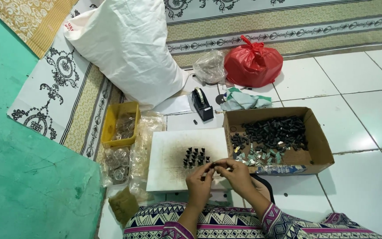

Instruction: Assembling small metal components by picking them from a box and placing them into a template board.

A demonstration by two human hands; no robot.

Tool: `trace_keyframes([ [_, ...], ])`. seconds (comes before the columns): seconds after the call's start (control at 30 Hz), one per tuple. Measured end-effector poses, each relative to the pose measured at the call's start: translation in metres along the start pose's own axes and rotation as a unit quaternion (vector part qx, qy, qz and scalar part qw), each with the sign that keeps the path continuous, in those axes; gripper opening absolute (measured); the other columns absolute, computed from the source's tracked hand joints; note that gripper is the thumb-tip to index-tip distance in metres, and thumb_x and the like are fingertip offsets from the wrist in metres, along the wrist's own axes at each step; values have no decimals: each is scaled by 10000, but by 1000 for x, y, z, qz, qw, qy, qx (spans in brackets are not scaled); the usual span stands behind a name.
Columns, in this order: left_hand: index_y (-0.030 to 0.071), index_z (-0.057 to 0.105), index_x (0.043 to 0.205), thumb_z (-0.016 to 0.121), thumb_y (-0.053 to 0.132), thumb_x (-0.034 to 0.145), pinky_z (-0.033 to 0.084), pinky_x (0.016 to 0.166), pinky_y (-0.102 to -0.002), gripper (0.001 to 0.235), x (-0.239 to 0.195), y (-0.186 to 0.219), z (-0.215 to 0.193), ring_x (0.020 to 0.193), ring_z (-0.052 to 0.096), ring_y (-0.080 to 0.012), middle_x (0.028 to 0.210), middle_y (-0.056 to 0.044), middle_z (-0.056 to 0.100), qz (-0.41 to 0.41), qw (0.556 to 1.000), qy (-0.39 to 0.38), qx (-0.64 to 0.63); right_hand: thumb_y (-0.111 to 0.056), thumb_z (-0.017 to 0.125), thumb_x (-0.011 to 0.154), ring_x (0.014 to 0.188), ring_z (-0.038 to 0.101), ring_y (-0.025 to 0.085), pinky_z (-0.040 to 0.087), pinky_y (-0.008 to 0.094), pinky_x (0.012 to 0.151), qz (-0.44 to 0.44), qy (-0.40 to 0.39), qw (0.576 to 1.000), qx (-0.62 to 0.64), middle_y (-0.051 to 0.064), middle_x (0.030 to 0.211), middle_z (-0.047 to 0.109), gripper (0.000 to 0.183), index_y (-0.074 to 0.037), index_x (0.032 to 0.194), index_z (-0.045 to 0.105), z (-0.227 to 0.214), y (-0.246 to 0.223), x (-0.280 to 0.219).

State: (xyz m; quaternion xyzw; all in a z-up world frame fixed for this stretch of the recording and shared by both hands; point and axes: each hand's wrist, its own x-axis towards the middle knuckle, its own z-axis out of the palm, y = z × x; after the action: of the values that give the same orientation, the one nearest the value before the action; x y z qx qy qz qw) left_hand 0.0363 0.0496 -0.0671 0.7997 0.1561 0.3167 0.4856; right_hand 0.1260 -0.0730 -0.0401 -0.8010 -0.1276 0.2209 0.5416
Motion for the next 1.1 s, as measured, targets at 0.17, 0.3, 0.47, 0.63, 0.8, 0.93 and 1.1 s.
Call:
trace_keyframes([
  [0.17,159,721,1201,748,110,851,649,636,-240,354,5,-20,10,780,731,-164,1074,-86,768,-6,991,-14,135,-70,751,859,622,642,111,535,196,545,-22,26,999,28,77,795,781,158,-57,1006,807,-2,14,27],
  [0.3,110,704,1239,693,69,866,608,792,-321,375,4,-10,10,920,731,-218,1172,-79,744,49,982,7,181,-123,779,823,683,706,120,586,224,635,-76,81,991,-78,54,875,802,207,-68,1021,800,6,39,47],
  [0.47,90,639,1315,721,76,827,594,760,-346,495,3,-13,13,891,732,-245,1270,-101,700,46,982,-1,183,-137,751,832,765,695,145,570,261,714,-131,83,978,-141,40,949,775,217,-95,1042,790,19,41,55],
  [0.63,56,603,1332,746,63,795,596,729,-320,556,4,-10,11,879,734,-227,1280,-101,678,60,983,-5,171,-170,713,860,831,664,160,554,295,765,-151,80,964,-203,15,967,745,196,-118,1033,788,28,31,60],
  [0.8,55,594,1353,727,24,781,604,741,-327,587,5,-8,11,940,730,-242,1295,-110,666,58,987,0,152,-169,692,855,877,662,189,529,323,810,-218,76,952,-201,19,970,729,193,-100,1014,776,28,35,60],
  [0.93,52,607,1318,724,33,798,613,745,-308,533,4,-3,10,919,727,-219,1269,-103,671,74,984,-2,163,-153,707,847,784,660,168,544,298,744,-188,74,956,-212,17,979,728,201,-99,1027,777,28,26,55],
  [1.1,101,638,1293,705,-8,783,602,843,-346,526,0,13,11,1002,720,-245,1246,-78,686,97,983,36,151,-95,704,812,886,668,199,553,318,823,-188,74,958,-205,49,982,712,254,-74,1056,773,25,32,56],
])
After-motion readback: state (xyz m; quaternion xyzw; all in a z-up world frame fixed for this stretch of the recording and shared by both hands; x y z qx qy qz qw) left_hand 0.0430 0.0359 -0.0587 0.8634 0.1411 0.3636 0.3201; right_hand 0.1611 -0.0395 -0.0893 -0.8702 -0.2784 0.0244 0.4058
